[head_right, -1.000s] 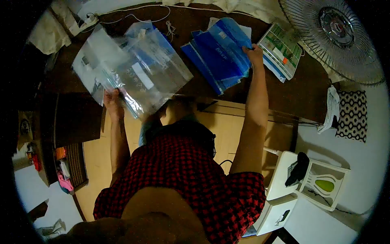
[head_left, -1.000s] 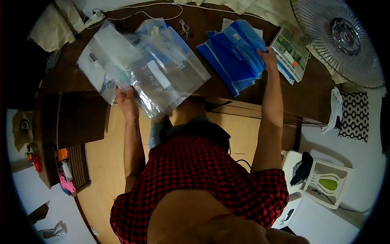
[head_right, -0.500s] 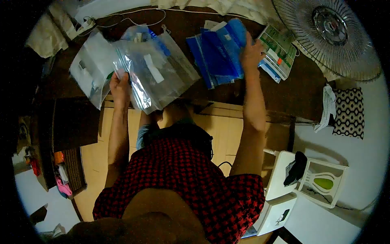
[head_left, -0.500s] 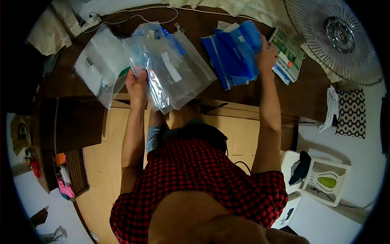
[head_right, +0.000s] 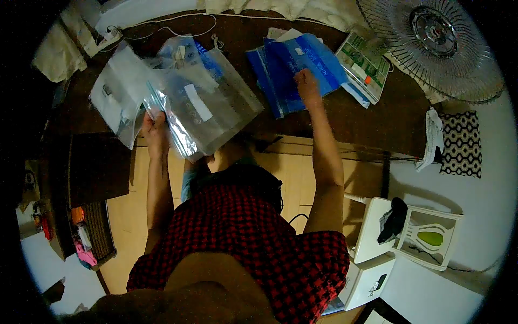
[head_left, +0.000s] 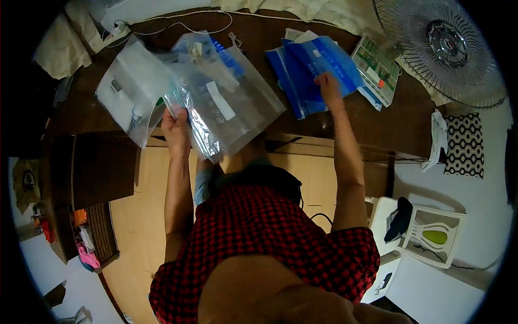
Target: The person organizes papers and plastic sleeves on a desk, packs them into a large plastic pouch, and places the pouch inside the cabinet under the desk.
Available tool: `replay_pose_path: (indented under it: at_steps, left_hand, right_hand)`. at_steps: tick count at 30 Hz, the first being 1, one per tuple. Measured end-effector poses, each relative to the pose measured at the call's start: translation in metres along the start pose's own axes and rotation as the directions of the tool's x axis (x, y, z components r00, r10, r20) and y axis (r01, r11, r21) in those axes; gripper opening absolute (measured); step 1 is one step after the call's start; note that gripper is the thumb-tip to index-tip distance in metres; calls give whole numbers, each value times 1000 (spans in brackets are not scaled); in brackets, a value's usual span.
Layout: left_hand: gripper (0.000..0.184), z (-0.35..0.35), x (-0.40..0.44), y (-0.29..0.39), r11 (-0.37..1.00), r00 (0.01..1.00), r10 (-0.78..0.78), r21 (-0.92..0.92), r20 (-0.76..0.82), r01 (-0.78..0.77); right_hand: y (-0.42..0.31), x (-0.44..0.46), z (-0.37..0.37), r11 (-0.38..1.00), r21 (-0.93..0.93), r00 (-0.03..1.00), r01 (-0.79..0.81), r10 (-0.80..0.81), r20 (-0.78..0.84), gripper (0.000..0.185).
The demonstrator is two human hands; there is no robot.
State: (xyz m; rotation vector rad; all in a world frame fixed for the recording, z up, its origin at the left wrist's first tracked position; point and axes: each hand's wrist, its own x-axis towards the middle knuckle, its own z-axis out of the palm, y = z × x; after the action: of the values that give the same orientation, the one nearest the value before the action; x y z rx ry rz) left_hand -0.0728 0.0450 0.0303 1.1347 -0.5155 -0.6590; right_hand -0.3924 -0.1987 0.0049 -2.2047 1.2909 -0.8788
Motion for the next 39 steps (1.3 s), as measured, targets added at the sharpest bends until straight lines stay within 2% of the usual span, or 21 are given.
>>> replay_pose_path:
  at_steps: [2,3,5,6,8,9,12,13,14,16,18,19,21,22,24,25,29,31,35,37,39]
  left_hand:
    - [21,-10,3,-13,998,1000,15,-55,19,-13]
    - [21,-14,2,-17,997,999,27,-69,24,-25]
    - [21,-12,0,-19,996,999,33,-86,40,-29]
    - [21,-8,-2,-18,992,999,25,-129,38,-19]
    - [21,-4,-5,-19,984,999,14,-177,44,-6]
    - [21,-6,-7,-18,990,999,-1,-138,39,6]
    - [21,-13,-7,-18,996,999,-42,-77,34,45]
    - [21,-16,-7,-19,997,1000,-25,-77,11,26]
    - [21,-18,-6,-21,997,1000,-6,-78,-13,5]
    - [21,-24,-5,-20,997,1000,11,-71,-23,-12]
    - [20,-28,-8,-19,998,1000,16,-59,-26,-17]
    - [20,-26,-8,-17,995,1000,4,-97,-15,-5]
    - [20,-23,-7,-18,989,1000,-3,-146,0,3]
    - [20,-23,-8,-19,989,1000,10,-149,16,-8]
    - [20,-25,-9,-21,989,999,20,-147,27,-16]
    - [20,-27,-10,-22,991,999,18,-136,31,-14]
    - [20,-25,-9,-23,998,999,31,-59,-8,-31]
    - [20,-25,-11,-21,998,999,33,-51,5,-32]
    - [20,-25,-13,-20,999,1000,12,-35,9,-12]
    - [21,-27,-13,-23,1000,1000,3,-26,10,-3]
    - [21,-29,-12,-28,1000,1000,1,-21,7,-1]
  right_hand:
    - [-25,-3,-25,979,200,995,-33,14,95,11]
    - [-28,-9,-23,980,197,995,-31,12,97,11]
    - [-35,-24,-9,983,-139,977,117,-88,195,17]
    - [-34,-32,4,983,-147,979,109,-80,189,17]
    - [-26,-44,30,760,-602,969,246,-197,147,30]
    - [-20,-44,31,758,-606,970,242,-193,145,30]
    - [-6,-31,31,786,-561,966,259,-203,161,30]
    - [-5,-24,17,952,-294,996,85,-73,49,23]
    - [-2,-17,2,996,18,996,-85,86,-16,17]
    - [-29,-1,-49,885,308,876,-350,426,-228,9]
    - [22,18,-69,982,183,833,-44,137,-535,8]
    - [49,24,-74,982,181,831,-45,138,-538,8]
    - [81,31,-80,979,-148,790,-137,18,-613,13]
    - [84,32,-81,979,-152,790,-133,12,-614,13]
    - [94,29,-79,907,-245,730,-342,92,-677,17]
    - [99,27,-77,901,-204,754,-382,176,-633,25]
    - [94,8,-61,921,-174,748,-350,163,-643,34]
    - [105,4,-46,930,-278,759,-240,1,-651,40]
    - [112,1,-41,931,-248,735,-267,30,-678,27]
    - [113,2,-47,943,233,796,-237,326,-509,25]
    - [142,13,-41,934,312,783,-176,324,-531,24]
